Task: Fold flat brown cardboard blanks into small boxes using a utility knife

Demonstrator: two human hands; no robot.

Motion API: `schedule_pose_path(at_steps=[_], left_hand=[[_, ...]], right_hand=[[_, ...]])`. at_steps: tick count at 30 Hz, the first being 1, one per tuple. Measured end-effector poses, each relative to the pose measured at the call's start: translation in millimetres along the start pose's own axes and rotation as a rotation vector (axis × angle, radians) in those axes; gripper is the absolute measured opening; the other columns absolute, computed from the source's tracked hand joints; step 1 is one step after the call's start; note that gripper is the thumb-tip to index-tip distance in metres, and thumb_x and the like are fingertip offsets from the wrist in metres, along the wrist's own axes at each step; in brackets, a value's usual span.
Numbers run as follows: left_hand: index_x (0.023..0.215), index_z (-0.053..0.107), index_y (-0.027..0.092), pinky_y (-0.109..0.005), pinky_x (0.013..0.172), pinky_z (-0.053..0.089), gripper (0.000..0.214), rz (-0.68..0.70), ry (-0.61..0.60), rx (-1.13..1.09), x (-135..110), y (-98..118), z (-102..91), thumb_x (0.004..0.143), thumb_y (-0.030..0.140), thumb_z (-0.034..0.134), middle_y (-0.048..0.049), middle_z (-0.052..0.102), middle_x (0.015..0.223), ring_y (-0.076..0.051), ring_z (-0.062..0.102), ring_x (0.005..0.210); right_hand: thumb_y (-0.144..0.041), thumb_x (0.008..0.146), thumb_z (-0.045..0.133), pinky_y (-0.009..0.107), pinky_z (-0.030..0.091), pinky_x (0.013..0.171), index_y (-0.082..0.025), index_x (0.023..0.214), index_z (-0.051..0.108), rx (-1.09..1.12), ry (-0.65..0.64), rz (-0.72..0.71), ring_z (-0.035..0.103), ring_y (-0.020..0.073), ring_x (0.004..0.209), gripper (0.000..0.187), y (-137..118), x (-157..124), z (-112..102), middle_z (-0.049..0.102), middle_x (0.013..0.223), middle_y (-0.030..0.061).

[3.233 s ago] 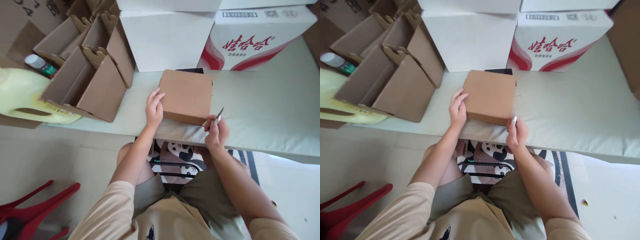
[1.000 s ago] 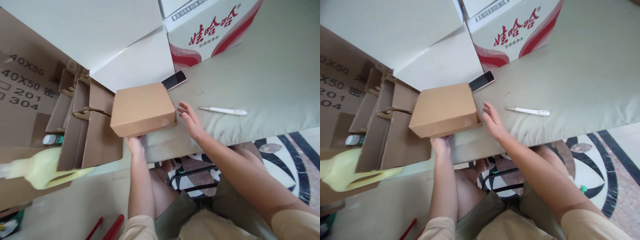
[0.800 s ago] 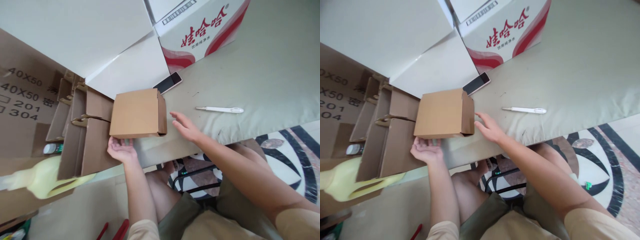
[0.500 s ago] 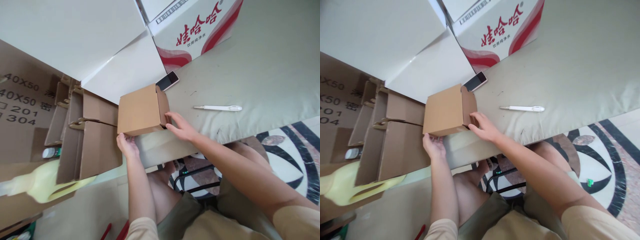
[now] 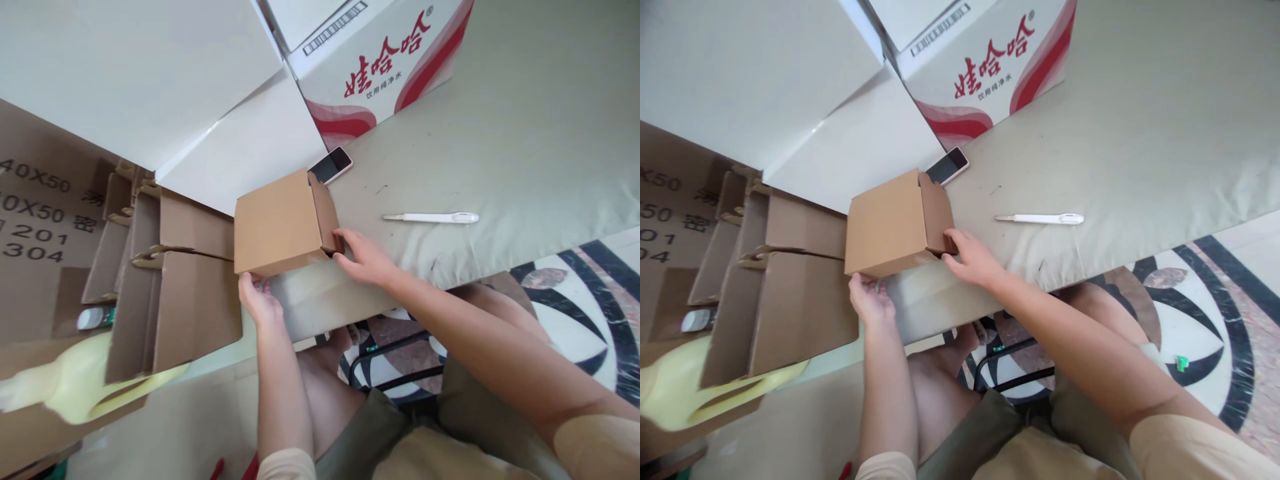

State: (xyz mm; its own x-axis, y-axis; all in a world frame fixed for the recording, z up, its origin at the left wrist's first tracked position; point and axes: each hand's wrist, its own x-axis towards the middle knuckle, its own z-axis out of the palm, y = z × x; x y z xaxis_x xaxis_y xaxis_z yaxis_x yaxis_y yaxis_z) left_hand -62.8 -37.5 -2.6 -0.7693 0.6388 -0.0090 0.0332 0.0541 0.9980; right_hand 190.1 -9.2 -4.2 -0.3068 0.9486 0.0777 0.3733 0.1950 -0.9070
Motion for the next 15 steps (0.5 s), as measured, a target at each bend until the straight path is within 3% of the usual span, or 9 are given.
schedule_pose_path(at_steps=[6,9,15], left_hand=[[0.083,0.043,0.024,-0.030,0.076,0.041,0.027,0.055,-0.044,-0.049,-0.1,0.0,-1.5,0.075,0.049,0.052,-0.0004,0.051,0.090,-0.017,0.052,0.088],[0.085,0.044,0.025,-0.030,0.075,0.042,0.028,0.019,-0.068,-0.049,-0.7,0.6,0.0,0.074,0.049,0.050,-0.0010,0.051,0.090,-0.018,0.052,0.089],[0.091,0.051,0.023,-0.029,0.075,0.043,0.037,-0.129,-0.025,-0.218,-4.7,12.0,13.2,0.065,0.047,0.060,-0.0023,0.051,0.099,-0.016,0.053,0.087]], right_hand=[[-0.033,0.088,0.047,0.046,0.049,0.093,-0.013,0.128,0.051,-0.039,-0.036,-0.023,0.061,0.0287,0.109,0.045,1.0,-3.7,-4.0,0.063,0.123,0.0186],[-0.032,0.087,0.047,0.045,0.048,0.093,-0.009,0.127,0.049,-0.051,-0.031,-0.006,0.060,0.0291,0.109,0.046,1.5,-4.3,-6.2,0.062,0.121,0.0203],[-0.032,0.087,0.047,0.043,0.047,0.091,-0.013,0.124,0.050,-0.037,-0.013,-0.005,0.058,0.0283,0.107,0.042,-0.4,-4.2,-6.5,0.062,0.118,0.0175]])
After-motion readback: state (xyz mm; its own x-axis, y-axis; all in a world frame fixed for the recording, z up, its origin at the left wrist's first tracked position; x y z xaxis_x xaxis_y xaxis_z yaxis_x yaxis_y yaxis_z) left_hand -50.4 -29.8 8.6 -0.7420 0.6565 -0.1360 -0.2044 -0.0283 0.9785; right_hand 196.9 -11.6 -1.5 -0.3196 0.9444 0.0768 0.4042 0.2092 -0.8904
